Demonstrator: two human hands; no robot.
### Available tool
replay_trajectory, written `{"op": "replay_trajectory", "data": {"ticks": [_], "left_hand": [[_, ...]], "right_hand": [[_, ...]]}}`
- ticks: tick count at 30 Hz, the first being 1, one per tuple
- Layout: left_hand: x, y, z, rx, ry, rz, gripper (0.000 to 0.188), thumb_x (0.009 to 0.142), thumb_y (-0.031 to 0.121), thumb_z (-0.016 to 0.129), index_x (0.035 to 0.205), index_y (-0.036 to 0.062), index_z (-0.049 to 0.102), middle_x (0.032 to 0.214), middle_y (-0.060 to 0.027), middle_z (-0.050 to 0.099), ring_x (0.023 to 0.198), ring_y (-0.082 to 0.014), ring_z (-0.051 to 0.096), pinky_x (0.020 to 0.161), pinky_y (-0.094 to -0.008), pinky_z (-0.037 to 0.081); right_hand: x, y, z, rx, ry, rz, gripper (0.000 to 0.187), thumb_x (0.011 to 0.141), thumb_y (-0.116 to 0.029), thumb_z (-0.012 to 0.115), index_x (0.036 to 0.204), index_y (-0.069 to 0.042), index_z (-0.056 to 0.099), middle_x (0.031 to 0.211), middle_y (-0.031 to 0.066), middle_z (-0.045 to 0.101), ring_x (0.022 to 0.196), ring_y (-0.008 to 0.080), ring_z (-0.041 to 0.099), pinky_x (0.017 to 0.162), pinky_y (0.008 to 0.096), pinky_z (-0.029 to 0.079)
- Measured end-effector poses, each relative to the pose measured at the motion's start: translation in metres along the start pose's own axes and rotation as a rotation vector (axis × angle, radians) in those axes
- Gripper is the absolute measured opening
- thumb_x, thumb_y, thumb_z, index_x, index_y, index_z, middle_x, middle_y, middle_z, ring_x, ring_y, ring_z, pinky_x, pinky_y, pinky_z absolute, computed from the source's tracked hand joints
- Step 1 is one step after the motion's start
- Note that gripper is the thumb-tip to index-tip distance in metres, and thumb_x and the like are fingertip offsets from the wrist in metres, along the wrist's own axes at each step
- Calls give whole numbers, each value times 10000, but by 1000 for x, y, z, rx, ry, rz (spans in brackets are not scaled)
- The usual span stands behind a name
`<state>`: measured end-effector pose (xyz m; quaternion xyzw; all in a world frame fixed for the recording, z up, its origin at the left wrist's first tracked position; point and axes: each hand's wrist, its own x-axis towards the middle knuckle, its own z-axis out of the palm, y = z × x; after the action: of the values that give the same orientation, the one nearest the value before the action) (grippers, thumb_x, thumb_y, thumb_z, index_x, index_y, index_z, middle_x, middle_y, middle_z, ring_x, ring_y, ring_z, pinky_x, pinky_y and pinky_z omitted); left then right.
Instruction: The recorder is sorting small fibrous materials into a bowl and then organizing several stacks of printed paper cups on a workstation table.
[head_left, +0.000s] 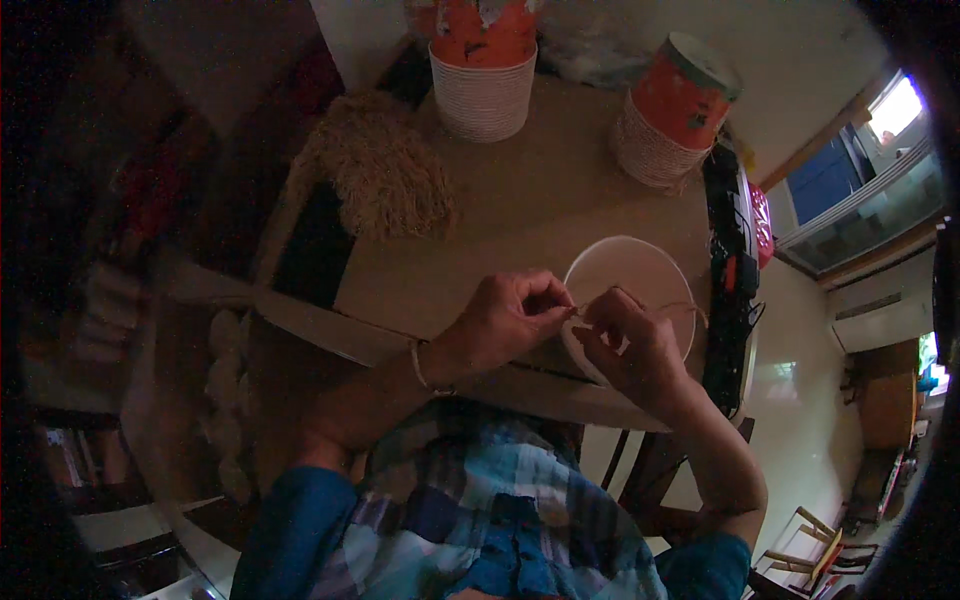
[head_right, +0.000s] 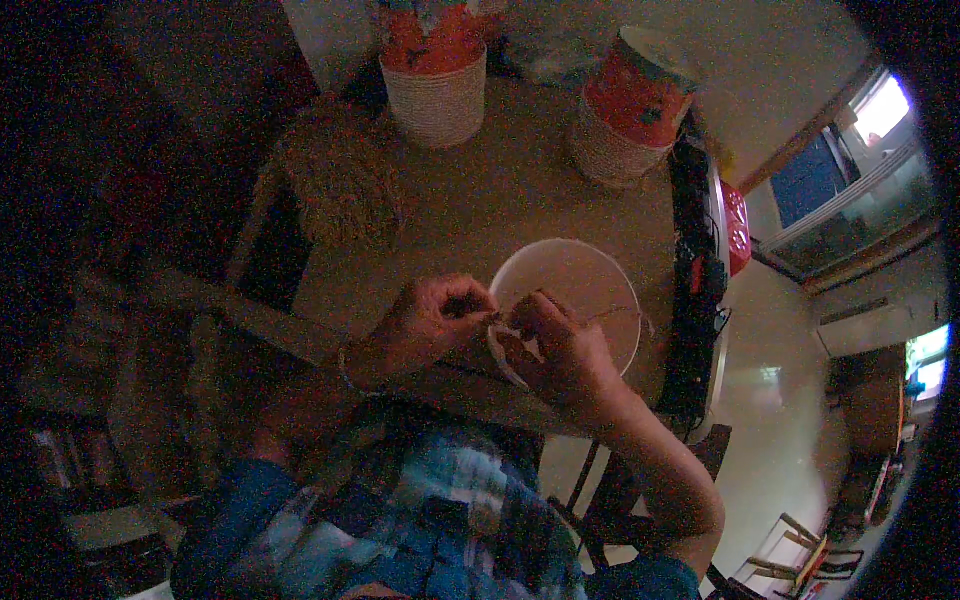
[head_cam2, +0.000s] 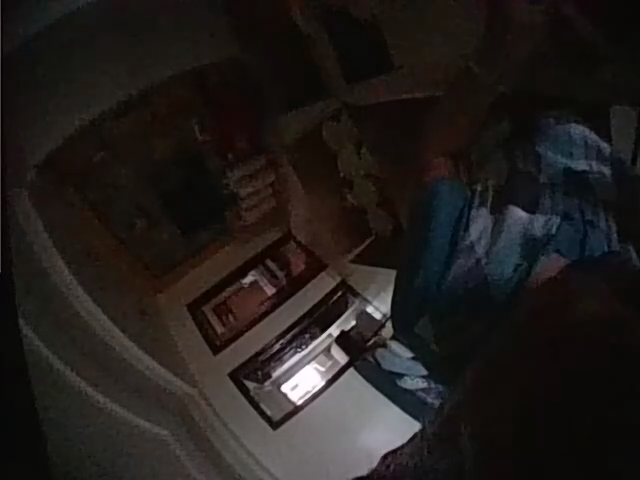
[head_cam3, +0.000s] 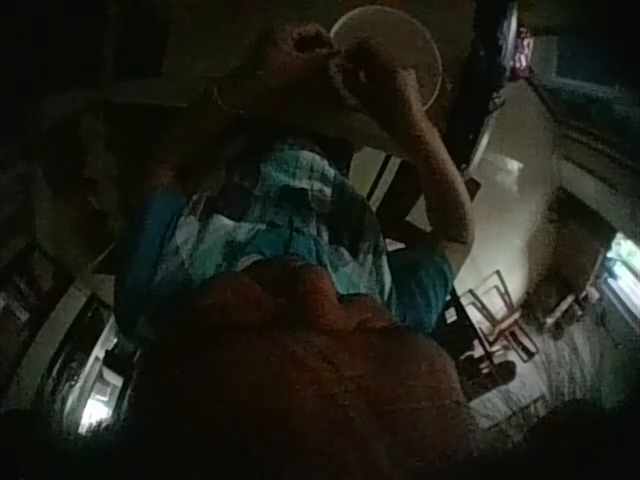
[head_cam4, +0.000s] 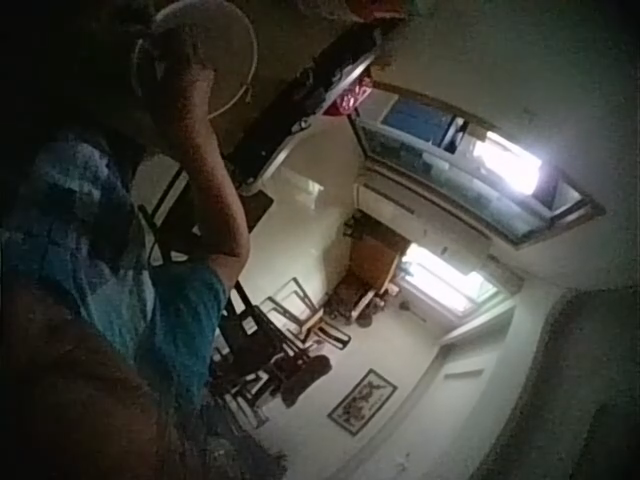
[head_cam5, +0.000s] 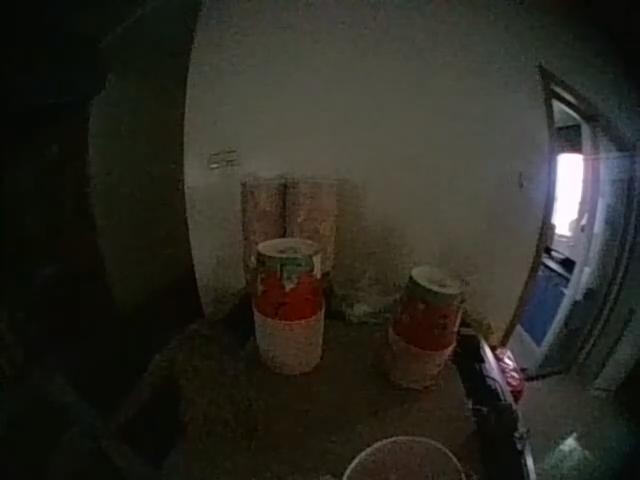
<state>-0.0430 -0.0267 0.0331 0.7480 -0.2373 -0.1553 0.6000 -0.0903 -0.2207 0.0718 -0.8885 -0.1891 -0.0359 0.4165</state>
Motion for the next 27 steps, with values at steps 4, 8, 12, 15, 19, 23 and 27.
{"op": "replay_trajectory", "data": {"ticks": [4, 8, 12, 15, 19, 23, 27], "left_hand": [[-1, 2, -1, -55, -43, -92, 163, 890, 169, 625, 987, 37, 630, 862, -32, 632, 782, -85, 586, 702, -258, 497], [0, -1, -2, -89, -48, -61, 178, 895, 185, 630, 997, 40, 625, 864, -21, 628, 758, -75, 576, 681, -251, 494], [-1, -1, -1, -98, -26, -23, 192, 894, 198, 640, 991, 33, 623, 893, -29, 639, 791, -83, 582, 704, -251, 493], [0, 2, -1, -128, -48, -90, 201, 890, 197, 648, 994, 26, 624, 910, -37, 646, 827, -86, 584, 737, -255, 493], [0, 3, -1, -105, -49, -99, 204, 885, 194, 655, 999, 27, 628, 917, -44, 651, 854, -90, 586, 758, -263, 494], [-1, 5, -2, -65, -13, -48, 178, 874, 149, 647, 977, 4, 636, 884, -48, 657, 829, -86, 583, 734, -259, 495], [-1, 3, -3, -66, -64, -62, 201, 890, 180, 641, 1023, 30, 630, 955, -61, 654, 895, -120, 605, 805, -278, 499]], "right_hand": [[-1, 1, 2, 17, 75, 29, 150, 805, -14, 651, 931, -48, 576, 775, 62, 542, 637, 127, 536, 555, 254, 440], [-2, 3, 5, -51, 51, -37, 159, 816, 5, 633, 958, -50, 587, 808, 73, 554, 652, 162, 569, 550, 280, 463], [-1, 1, 5, -149, 37, -121, 145, 822, 13, 621, 953, -42, 591, 837, 94, 558, 676, 226, 601, 551, 316, 487], [-2, 1, 5, -172, 60, -139, 126, 817, 12, 622, 929, -38, 594, 841, 110, 555, 691, 262, 604, 558, 332, 486], [-3, 1, 6, -229, 64, -121, 122, 804, 12, 628, 911, -35, 591, 845, 115, 555, 701, 283, 602, 572, 347, 485], [-3, -2, 6, -196, 78, -147, 106, 782, 22, 630, 864, -30, 587, 816, 115, 548, 685, 284, 589, 585, 345, 476], [2, -2, 5, -28, 43, -14, 92, 765, 48, 603, 814, -22, 568, 775, 87, 528, 633, 205, 544, 559, 286, 442]]}}
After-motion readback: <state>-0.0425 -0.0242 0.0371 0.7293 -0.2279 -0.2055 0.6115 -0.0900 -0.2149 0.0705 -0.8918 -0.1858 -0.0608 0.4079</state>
